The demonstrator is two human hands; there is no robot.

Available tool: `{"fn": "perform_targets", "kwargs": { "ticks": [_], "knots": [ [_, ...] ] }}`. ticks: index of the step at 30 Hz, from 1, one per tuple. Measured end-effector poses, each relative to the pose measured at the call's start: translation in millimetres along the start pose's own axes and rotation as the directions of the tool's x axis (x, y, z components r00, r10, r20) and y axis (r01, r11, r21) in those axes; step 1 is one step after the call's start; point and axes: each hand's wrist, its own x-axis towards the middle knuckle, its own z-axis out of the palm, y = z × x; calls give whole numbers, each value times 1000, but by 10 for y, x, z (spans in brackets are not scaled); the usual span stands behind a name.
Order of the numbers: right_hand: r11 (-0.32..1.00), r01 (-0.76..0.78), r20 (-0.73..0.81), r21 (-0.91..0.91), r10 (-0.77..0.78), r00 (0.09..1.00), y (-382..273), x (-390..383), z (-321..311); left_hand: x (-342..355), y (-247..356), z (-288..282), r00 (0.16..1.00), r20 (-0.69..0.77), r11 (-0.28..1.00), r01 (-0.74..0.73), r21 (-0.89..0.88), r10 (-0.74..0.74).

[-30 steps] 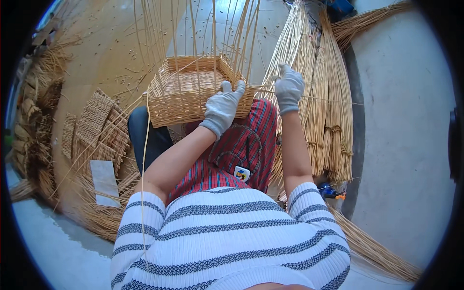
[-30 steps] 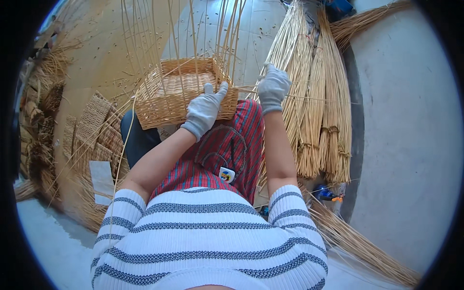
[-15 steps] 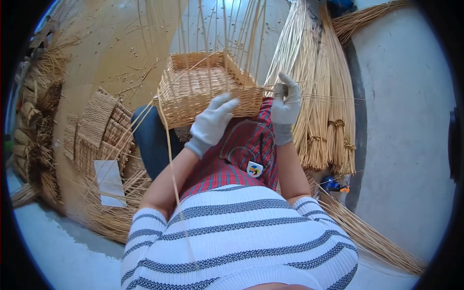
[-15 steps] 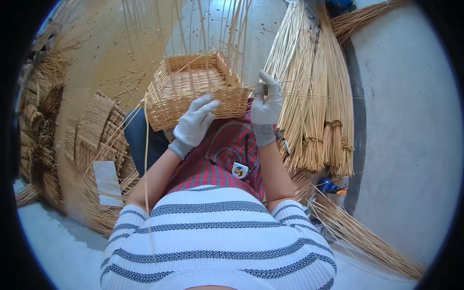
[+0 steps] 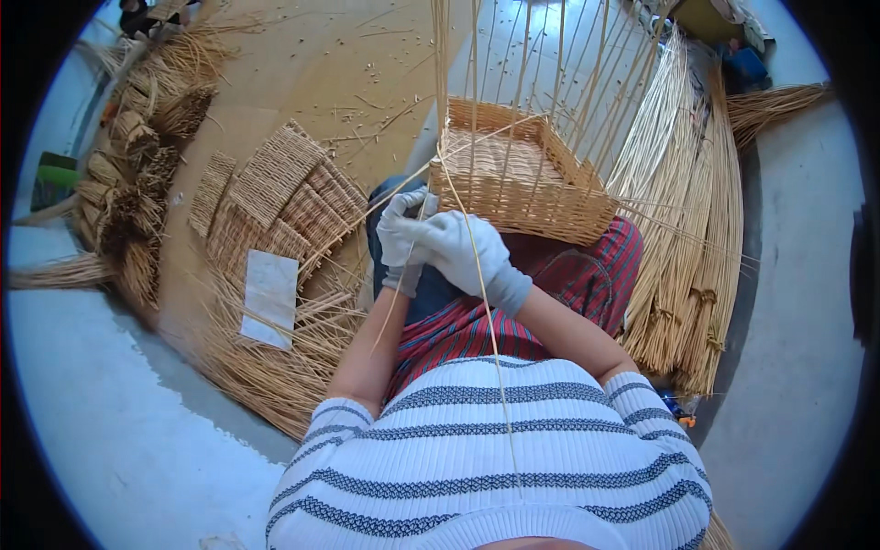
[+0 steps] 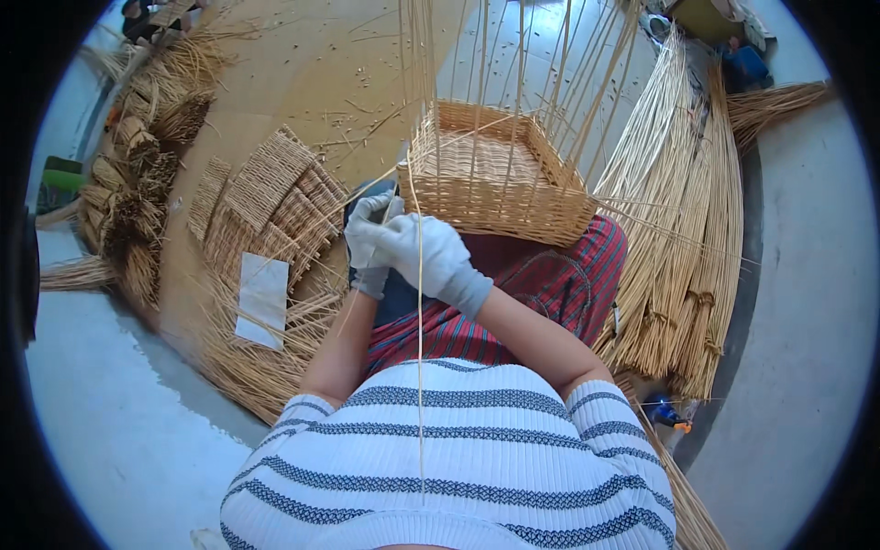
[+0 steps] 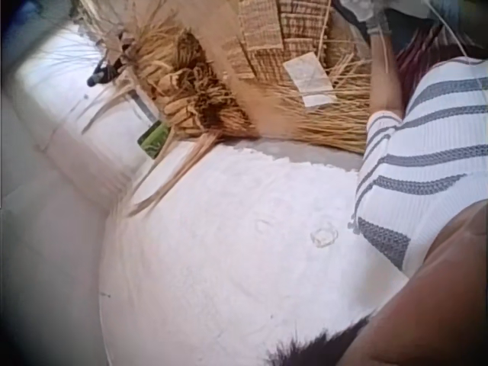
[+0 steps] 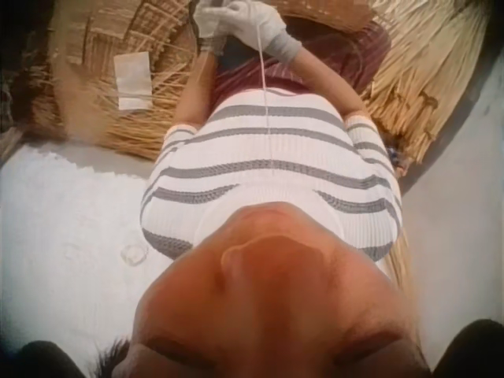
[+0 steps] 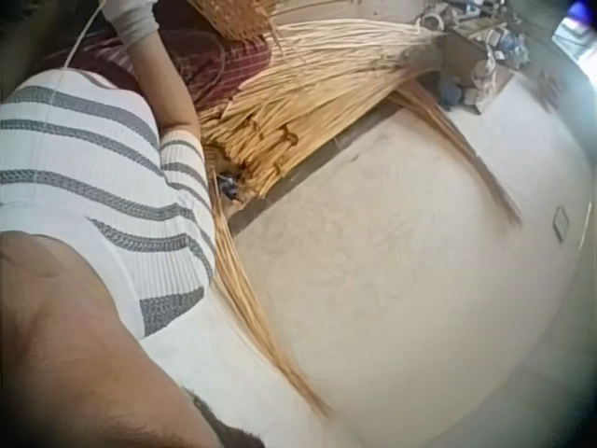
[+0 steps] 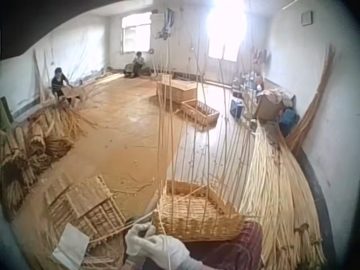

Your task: Weaving a straw basket by hand using straw bundles and tools.

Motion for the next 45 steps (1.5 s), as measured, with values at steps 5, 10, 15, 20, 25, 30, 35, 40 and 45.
{"fn": "perform_targets", "kwargs": {
  "ticks": [5,10,15,20,25,30,35,40,45],
  "knots": [
    [993,113,-232,-35,-118,965,77,-136,60,589,-152,-155,815,558,745,467,-476,-154],
    [819,-29,-426,574,329,843,578,-552,123,914,-226,-62,601,798,734,519,-438,50],
    [347,-341,-95,874,809,579,940,-403,56,640,-342,219,735,670,697,535,-478,-104],
    [976,-172,-573,-133,66,817,894,785,-282,536,-297,513,910,349,772,384,-507,-224],
    [950,-221,-518,219,306,799,1048,616,-481,524,-171,497,903,316,732,422,-535,-290],
    [447,-201,-279,871,789,547,1523,-716,18,391,-165,636,941,-86,919,297,-260,-328],
    [952,-288,-601,104,291,744,1358,-117,-424,42,484,554,972,234,996,-2,90,-19],
    [951,-123,-698,283,292,654,1474,82,-648,140,795,743,823,568,779,-367,508,18],
    [573,-349,-422,741,803,421,1664,-1056,-491,175,761,898,818,518,691,-525,496,250]
  ]
}}
